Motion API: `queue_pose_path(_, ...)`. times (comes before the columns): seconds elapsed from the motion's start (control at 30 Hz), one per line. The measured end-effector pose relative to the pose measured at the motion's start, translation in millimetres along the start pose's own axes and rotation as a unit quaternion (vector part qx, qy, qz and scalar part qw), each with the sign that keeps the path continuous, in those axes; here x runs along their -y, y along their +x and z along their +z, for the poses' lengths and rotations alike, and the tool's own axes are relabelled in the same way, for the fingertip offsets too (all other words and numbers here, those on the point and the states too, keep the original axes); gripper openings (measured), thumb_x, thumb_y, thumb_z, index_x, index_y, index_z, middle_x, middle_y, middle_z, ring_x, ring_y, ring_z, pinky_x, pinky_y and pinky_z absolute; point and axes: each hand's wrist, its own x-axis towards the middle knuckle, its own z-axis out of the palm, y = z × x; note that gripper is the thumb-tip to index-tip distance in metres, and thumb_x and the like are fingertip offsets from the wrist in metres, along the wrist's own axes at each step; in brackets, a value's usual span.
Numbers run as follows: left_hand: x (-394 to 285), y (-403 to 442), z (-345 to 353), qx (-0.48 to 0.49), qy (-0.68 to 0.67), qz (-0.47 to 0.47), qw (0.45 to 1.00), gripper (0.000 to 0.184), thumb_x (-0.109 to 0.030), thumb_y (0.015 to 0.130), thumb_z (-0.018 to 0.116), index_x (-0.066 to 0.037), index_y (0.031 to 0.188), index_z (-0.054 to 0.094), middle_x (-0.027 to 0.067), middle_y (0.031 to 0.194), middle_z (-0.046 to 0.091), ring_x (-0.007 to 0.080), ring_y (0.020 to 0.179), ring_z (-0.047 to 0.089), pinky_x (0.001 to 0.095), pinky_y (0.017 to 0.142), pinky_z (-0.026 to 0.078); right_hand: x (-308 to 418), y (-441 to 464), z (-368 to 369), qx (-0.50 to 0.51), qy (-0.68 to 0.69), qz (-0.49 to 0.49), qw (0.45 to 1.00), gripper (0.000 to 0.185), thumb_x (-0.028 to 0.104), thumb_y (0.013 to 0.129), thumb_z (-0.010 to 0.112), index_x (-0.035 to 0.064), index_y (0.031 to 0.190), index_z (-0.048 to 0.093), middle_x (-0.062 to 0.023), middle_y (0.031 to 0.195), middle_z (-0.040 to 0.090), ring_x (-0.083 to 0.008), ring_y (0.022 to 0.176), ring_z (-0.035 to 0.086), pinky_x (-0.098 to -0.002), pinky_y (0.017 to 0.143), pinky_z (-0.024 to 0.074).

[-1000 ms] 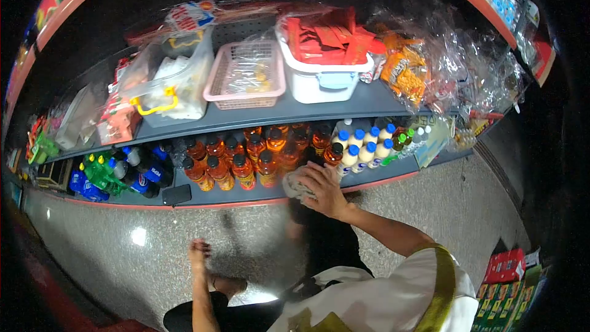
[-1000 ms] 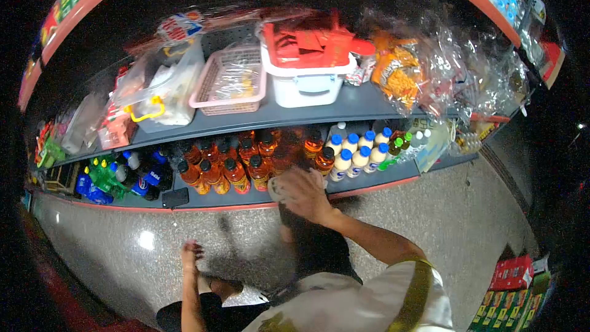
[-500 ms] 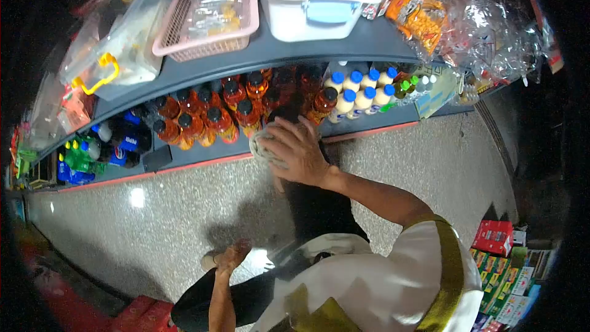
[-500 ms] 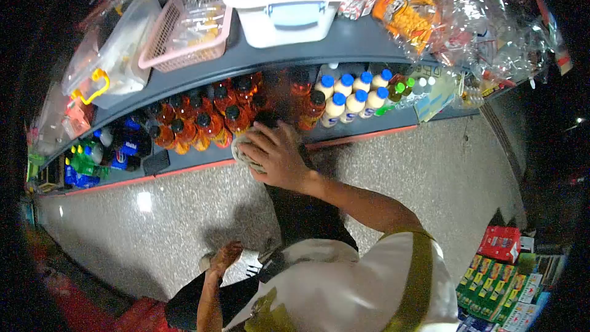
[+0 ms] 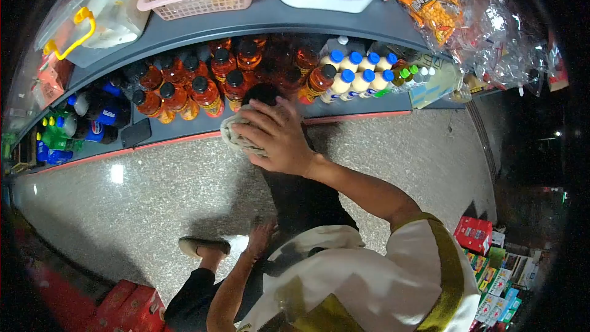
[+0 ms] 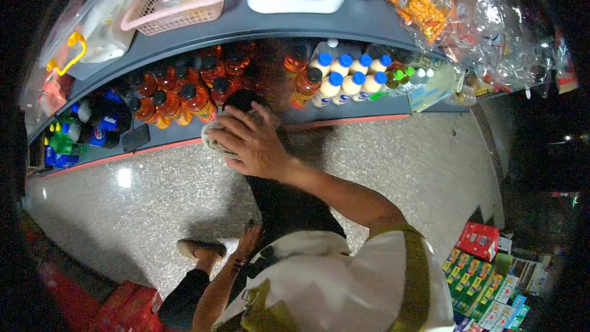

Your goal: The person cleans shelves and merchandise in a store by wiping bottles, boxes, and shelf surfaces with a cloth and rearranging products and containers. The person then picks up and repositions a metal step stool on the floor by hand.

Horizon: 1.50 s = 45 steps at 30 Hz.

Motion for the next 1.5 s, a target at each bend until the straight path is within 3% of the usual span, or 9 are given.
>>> queue_pose_path(0.13, -13, 14, -11, 0.074, -0.043, -0.078, 0.993, 0.053, -0.038, 0.089, 0.057, -0.011, 0.133, 0.045, 0.0210, 0.124, 0.055, 0.0364, 0.112, 0.056, 0.0450, 0.095, 0.043, 2, -3, -1, -0.006, -0.009, -0.011, 1.000, 0.060, 0.031, 0.067, 0.073, 0.0187, 0.122, 0.054, -0.0056, 0.127, 0.049, -0.0277, 0.128, 0.040, -0.0567, 0.104, 0.0233)
queue_pose_path(0.33, 15, 5, 20, 0.008, -0.067, -0.060, 0.996, 0.040, -0.041, 0.091, 0.052, -0.011, 0.117, 0.058, 0.0170, 0.104, 0.065, 0.0348, 0.099, 0.061, 0.0448, 0.083, 0.048, -12, -3, 0, 0.004, -0.041, -0.069, 0.997, 0.051, 0.027, 0.075, 0.066, 0.0111, 0.122, 0.054, -0.0086, 0.127, 0.054, -0.0321, 0.122, 0.047, -0.0539, 0.105, 0.0263)
queue_pose_path(0.67, -5, 0, -24, 0.095, -0.057, -0.101, 0.989, 0.052, -0.052, 0.086, 0.053, -0.009, 0.116, 0.059, 0.0164, 0.098, 0.066, 0.0351, 0.092, 0.063, 0.0459, 0.077, 0.050, -9, 71, -11, 0.221, -0.025, -0.101, 0.970, 0.045, 0.024, 0.080, 0.060, 0.0070, 0.121, 0.057, -0.0137, 0.109, 0.061, -0.0344, 0.100, 0.056, -0.0452, 0.091, 0.0388)
queue_pose_path(1.0, 27, 31, 78, -0.031, -0.222, -0.005, 0.975, 0.030, -0.031, 0.083, 0.059, -0.003, 0.094, 0.063, 0.0157, 0.089, 0.066, 0.0339, 0.080, 0.065, 0.0410, 0.068, 0.053, -5, 100, 44, 0.363, -0.138, -0.093, 0.917, 0.045, 0.027, 0.081, 0.057, 0.0044, 0.120, 0.058, -0.0178, 0.109, 0.060, -0.0355, 0.100, 0.054, -0.0464, 0.092, 0.0363)
queue_pose_path(1.1, 2, -4, 12, -0.090, -0.267, -0.025, 0.959, 0.023, -0.024, 0.084, 0.057, -0.004, 0.094, 0.063, 0.0155, 0.090, 0.066, 0.0337, 0.083, 0.065, 0.0414, 0.072, 0.052, -2, 112, 47, 0.382, -0.142, -0.073, 0.910, 0.046, 0.034, 0.088, 0.051, 0.0035, 0.121, 0.057, -0.0174, 0.111, 0.060, -0.0356, 0.103, 0.054, -0.0465, 0.092, 0.0358)
queue_pose_path(1.23, 10, 21, 38, -0.020, -0.279, -0.017, 0.960, 0.031, -0.032, 0.084, 0.060, -0.006, 0.102, 0.063, 0.0155, 0.093, 0.065, 0.0332, 0.084, 0.063, 0.0441, 0.077, 0.049, 2, 127, 54, 0.405, -0.142, -0.100, 0.898, 0.042, 0.036, 0.088, 0.051, 0.0058, 0.116, 0.059, -0.0147, 0.113, 0.060, -0.0350, 0.100, 0.056, -0.0480, 0.087, 0.0394)
queue_pose_path(1.3, 0, 32, 46, -0.021, -0.277, -0.101, 0.955, 0.031, -0.032, 0.085, 0.060, -0.008, 0.103, 0.064, 0.0143, 0.093, 0.065, 0.0319, 0.086, 0.062, 0.0440, 0.078, 0.048, 2, 141, 55, 0.409, -0.128, -0.194, 0.882, 0.036, 0.039, 0.092, 0.051, 0.0092, 0.108, 0.063, -0.0085, 0.113, 0.061, -0.0320, 0.090, 0.061, -0.0477, 0.077, 0.0470)
queue_pose_path(1.4, -23, 39, 43, -0.024, -0.255, -0.267, 0.929, 0.025, -0.027, 0.084, 0.058, -0.010, 0.100, 0.067, 0.0107, 0.093, 0.066, 0.0282, 0.089, 0.063, 0.0418, 0.078, 0.049, -52, 107, 63, 0.409, -0.116, -0.197, 0.884, 0.048, 0.045, 0.089, 0.053, 0.0198, 0.129, 0.056, -0.0091, 0.119, 0.060, -0.0285, 0.106, 0.056, -0.0483, 0.091, 0.0411)
queue_pose_path(1.5, -30, 41, 23, 0.015, -0.219, -0.356, 0.908, 0.022, -0.025, 0.085, 0.057, -0.012, 0.098, 0.069, 0.0074, 0.094, 0.067, 0.0255, 0.093, 0.064, 0.0391, 0.079, 0.049, -11, 124, 59, 0.502, -0.096, -0.116, 0.852, 0.045, 0.036, 0.086, 0.054, 0.0104, 0.123, 0.057, -0.0149, 0.115, 0.060, -0.0349, 0.106, 0.053, -0.0492, 0.092, 0.0372)
